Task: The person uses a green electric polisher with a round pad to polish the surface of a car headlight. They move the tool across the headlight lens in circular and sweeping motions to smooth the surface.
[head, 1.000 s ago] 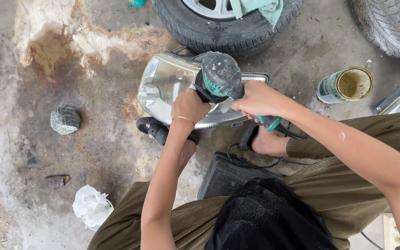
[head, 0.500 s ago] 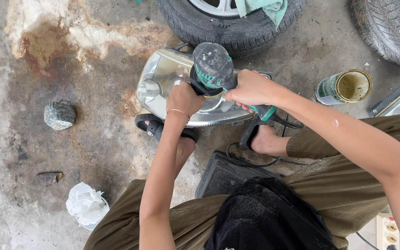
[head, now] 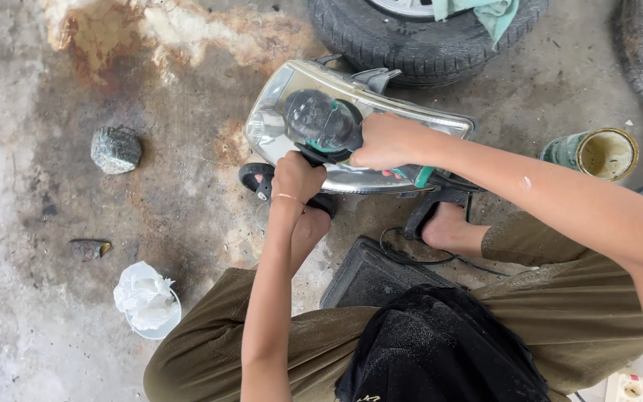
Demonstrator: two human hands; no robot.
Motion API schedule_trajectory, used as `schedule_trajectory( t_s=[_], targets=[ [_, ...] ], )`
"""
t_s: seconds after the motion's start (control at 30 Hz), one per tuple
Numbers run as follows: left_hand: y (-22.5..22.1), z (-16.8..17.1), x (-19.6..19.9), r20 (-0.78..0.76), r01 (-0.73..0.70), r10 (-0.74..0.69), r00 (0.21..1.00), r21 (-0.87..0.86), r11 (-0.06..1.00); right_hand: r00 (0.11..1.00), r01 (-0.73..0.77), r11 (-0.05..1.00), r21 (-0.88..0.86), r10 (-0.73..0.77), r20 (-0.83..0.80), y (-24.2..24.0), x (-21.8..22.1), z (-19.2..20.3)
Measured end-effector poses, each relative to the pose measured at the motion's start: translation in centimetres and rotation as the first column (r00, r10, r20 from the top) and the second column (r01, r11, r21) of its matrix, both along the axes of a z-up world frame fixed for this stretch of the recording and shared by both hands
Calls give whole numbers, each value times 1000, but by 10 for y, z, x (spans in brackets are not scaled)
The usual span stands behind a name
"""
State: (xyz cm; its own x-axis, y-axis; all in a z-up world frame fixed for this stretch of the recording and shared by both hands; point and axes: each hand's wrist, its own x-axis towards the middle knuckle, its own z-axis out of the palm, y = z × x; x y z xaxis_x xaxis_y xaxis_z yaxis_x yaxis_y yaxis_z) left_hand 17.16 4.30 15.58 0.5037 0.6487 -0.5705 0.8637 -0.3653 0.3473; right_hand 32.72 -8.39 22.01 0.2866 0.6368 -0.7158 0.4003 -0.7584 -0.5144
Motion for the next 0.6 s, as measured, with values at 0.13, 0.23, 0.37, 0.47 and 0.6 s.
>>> schedule_trajectory(
  t_s=[0.13,0.23,0.37,0.47,0.6],
  targets=[
    [0,-50,-36,100,-144,150,984,-59,988,989,-142,990,8,141,43,14,-18,-25],
    [-9,-61,-55,166,-226,242,956,-107,968,975,-213,977,-3,213,55,21,-34,-26],
    [-17,-87,-79,224,-284,306,926,-123,951,952,-299,953,-54,302,56,27,-58,-6],
    [-21,-117,-96,261,-304,336,905,-155,940,939,-342,939,31,340,60,24,-66,-29],
    [-37,-134,-102,348,-283,297,889,-91,955,927,-370,927,58,364,88,27,-78,-52]
  ],
)
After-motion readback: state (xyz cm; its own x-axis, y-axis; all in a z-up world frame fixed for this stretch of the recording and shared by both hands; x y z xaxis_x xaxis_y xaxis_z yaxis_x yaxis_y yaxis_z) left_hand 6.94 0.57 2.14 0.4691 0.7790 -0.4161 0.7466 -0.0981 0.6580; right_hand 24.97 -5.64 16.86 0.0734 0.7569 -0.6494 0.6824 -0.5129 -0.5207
